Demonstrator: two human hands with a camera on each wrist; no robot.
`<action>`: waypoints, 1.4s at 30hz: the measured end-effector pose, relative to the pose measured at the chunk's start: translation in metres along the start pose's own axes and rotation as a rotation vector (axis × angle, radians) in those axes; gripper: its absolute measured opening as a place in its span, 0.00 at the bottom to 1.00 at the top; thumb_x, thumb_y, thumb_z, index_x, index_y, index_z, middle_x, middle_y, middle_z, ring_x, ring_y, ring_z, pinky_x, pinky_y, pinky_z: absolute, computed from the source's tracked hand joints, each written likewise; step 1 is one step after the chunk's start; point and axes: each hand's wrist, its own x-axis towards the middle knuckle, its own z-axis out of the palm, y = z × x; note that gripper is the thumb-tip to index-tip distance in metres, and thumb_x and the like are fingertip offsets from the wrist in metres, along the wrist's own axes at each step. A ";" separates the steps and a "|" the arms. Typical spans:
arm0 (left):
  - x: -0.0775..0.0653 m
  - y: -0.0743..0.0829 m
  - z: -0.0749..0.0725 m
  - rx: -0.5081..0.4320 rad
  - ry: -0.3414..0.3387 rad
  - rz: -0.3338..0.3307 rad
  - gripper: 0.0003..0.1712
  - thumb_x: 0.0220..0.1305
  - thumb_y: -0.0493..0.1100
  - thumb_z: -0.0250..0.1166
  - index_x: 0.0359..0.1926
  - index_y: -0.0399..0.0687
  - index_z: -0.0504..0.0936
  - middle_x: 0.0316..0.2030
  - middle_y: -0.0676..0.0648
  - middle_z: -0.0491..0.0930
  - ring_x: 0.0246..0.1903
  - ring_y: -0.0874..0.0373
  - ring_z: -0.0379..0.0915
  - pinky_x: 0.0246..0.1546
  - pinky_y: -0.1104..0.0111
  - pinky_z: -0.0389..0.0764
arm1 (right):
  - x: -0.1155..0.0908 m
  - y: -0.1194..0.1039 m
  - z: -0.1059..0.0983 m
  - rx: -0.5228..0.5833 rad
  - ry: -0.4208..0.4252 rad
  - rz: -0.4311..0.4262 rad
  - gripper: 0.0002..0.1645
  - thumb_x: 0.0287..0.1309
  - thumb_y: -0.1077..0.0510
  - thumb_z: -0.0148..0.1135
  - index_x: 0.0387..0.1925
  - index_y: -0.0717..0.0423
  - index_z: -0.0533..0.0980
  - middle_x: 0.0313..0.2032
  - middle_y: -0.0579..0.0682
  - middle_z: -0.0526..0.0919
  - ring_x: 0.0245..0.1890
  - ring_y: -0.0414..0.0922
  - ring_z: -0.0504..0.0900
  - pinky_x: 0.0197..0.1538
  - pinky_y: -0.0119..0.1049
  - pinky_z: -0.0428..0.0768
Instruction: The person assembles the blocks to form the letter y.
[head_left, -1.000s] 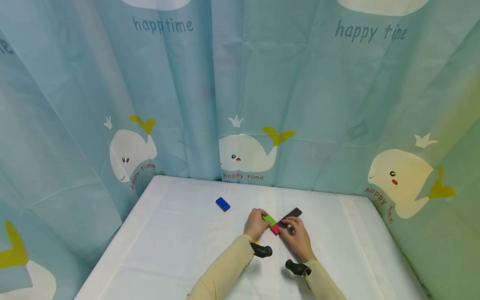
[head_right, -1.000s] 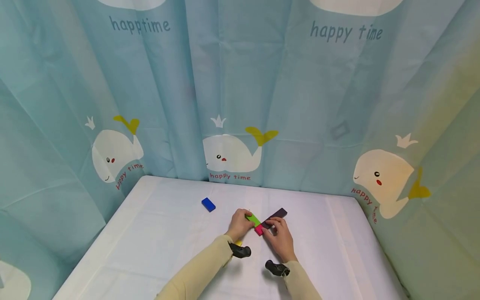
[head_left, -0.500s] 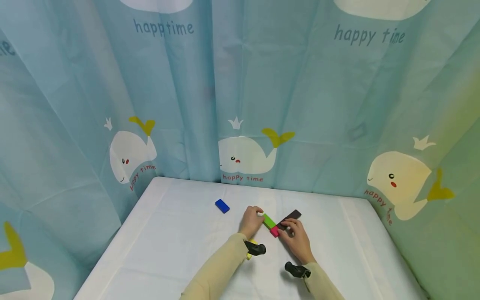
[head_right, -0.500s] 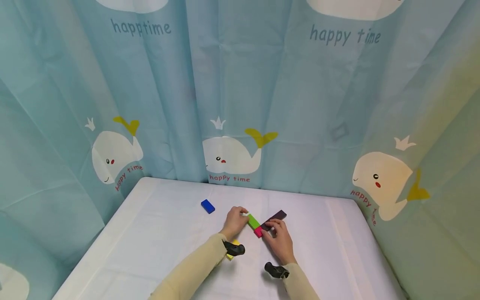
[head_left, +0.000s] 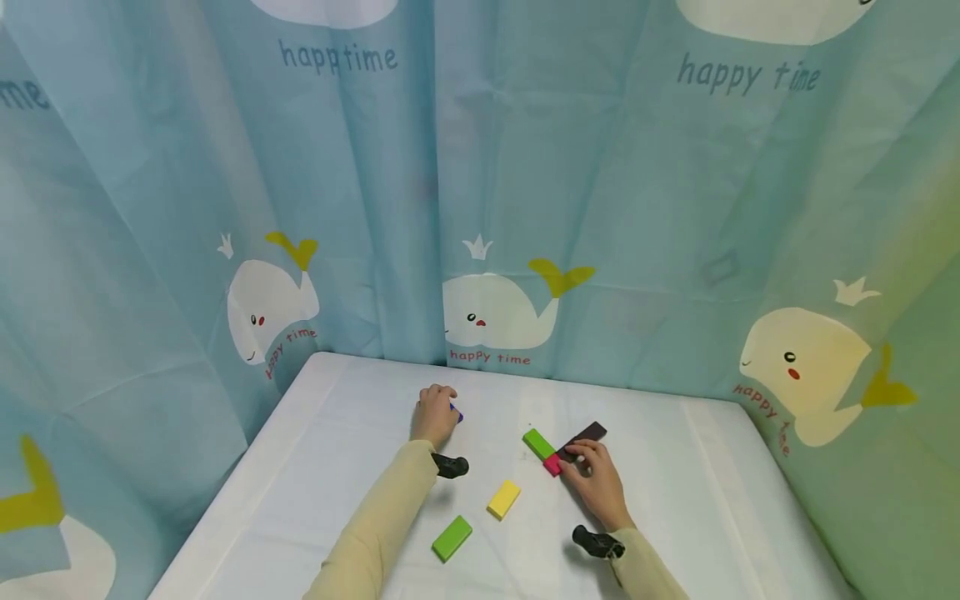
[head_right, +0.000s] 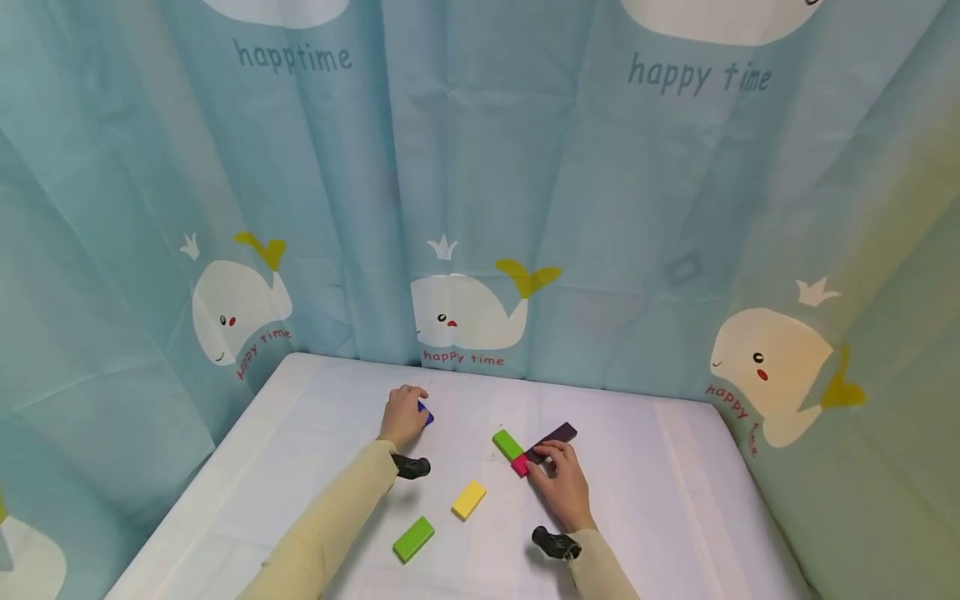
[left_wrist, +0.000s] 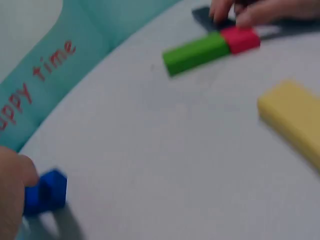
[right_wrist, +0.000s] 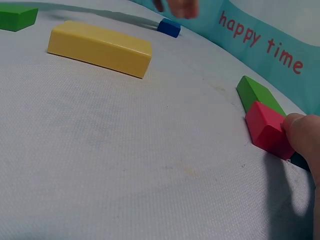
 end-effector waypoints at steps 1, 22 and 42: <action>0.000 -0.005 0.000 0.025 -0.009 -0.019 0.14 0.61 0.37 0.66 0.48 0.42 0.81 0.50 0.39 0.76 0.53 0.40 0.68 0.53 0.49 0.71 | 0.000 0.000 0.000 0.001 -0.003 0.005 0.17 0.50 0.58 0.75 0.43 0.59 0.82 0.49 0.54 0.76 0.34 0.41 0.73 0.37 0.35 0.72; 0.001 -0.004 0.018 0.081 -0.239 0.164 0.26 0.56 0.46 0.72 0.56 0.44 0.82 0.56 0.39 0.77 0.53 0.40 0.71 0.53 0.49 0.73 | -0.002 -0.003 -0.003 0.000 -0.034 0.050 0.17 0.52 0.57 0.74 0.44 0.57 0.82 0.50 0.52 0.76 0.35 0.42 0.73 0.38 0.34 0.73; 0.002 0.042 0.045 -0.401 -0.048 -0.064 0.23 0.55 0.37 0.73 0.52 0.32 0.80 0.50 0.34 0.74 0.53 0.40 0.73 0.56 0.52 0.73 | -0.001 -0.001 0.000 0.006 -0.010 0.043 0.17 0.50 0.58 0.75 0.43 0.57 0.83 0.49 0.52 0.77 0.35 0.42 0.74 0.38 0.34 0.73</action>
